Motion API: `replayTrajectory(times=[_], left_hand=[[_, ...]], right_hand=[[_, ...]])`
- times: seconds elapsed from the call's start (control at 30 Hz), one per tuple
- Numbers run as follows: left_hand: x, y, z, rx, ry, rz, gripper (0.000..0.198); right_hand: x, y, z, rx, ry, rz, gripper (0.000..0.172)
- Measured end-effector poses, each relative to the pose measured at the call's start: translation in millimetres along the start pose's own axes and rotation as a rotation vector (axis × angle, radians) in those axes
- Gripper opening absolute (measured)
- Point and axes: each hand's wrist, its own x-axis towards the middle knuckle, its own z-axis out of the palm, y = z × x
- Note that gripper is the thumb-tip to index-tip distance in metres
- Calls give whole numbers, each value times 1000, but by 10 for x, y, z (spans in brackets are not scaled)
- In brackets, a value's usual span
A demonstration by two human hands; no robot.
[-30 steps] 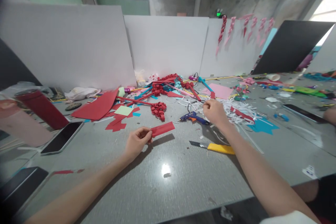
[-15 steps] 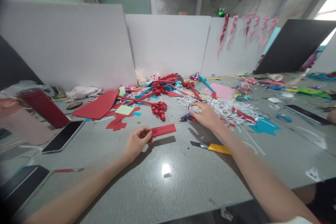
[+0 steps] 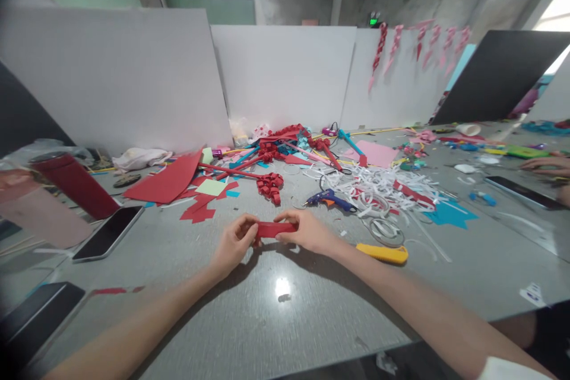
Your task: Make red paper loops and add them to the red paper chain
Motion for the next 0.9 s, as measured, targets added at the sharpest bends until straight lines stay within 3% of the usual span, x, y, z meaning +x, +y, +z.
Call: replayTrajectory(times=[0.2,0.33,0.67,0.77,0.9], left_hand=[[8,-37,14,-24,-170,-79,40],[13,-14,13,-124,-176,-108,42],[67,-65,21,-221,-176,-139,46],[61,-43,12,-238,-184,-153,48],[51,-33,-5,-241,-196,-162,48]], right_hand=[[-37,-56,72,10,-12,-64,40],[-40,-62,108,79,25,-32,42],[13,-16,41,188,-24,3,38],[-6,-40,38,115,-31,-33,34],[-88,-139,64,-240,69,-216,33]])
